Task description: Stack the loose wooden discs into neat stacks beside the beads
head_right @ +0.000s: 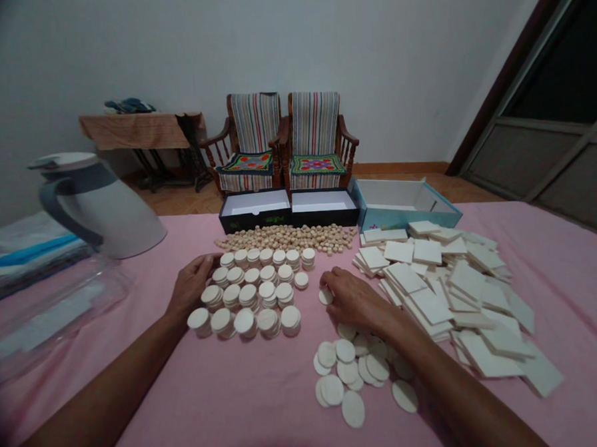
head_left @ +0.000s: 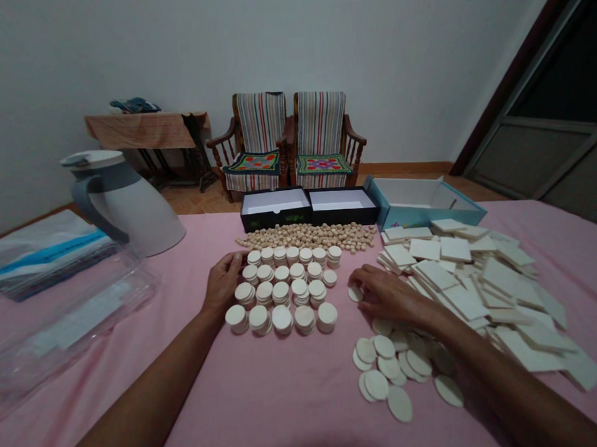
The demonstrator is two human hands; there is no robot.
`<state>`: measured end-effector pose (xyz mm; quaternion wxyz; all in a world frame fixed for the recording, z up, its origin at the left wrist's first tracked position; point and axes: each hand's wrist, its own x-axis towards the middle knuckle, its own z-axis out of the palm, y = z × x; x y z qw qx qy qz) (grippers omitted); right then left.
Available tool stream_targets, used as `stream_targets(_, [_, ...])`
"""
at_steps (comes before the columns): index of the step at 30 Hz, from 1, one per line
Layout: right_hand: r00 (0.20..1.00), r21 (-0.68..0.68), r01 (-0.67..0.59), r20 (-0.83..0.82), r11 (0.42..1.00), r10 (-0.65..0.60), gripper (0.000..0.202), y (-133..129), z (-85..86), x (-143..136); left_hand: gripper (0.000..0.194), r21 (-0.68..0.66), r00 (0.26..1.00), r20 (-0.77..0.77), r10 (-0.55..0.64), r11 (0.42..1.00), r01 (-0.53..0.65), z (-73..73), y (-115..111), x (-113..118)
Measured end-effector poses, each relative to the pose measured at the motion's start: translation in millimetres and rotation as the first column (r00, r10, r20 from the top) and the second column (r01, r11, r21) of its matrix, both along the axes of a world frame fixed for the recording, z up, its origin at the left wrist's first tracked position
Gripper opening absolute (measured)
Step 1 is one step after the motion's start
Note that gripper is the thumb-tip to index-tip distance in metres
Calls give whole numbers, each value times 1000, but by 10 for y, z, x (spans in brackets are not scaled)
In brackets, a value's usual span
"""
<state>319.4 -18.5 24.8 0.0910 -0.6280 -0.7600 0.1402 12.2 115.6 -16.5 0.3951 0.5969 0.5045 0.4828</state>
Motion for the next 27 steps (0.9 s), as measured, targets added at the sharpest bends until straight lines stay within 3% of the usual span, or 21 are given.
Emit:
stream_targets(5, [998, 22, 43, -48, 999, -42, 21, -9, -48, -29, 47, -7, 1000, 22, -6, 1000, 6, -8, 1, 2])
stream_targets(12, [992, 213, 20, -125, 977, 7, 23, 196, -4, -178, 47, -22, 1000, 30, 1, 1000, -1, 35, -29, 23])
stream_targets(18, [989, 213, -6, -143, 977, 37, 24, 343, -43, -303, 52, -5, 1000, 19, 1, 1000, -1, 22, -23, 18])
stream_targets(23, [983, 264, 9, -180, 965, 40, 24, 280, 16, -194, 50, 2, 1000, 14, -1, 1000, 1, -15, -4, 1])
stream_targets(27, [996, 97, 66, -67, 993, -60, 16, 132, 146, 68, 47, 12, 1000, 3, -10, 1000, 10, -23, 2, -10])
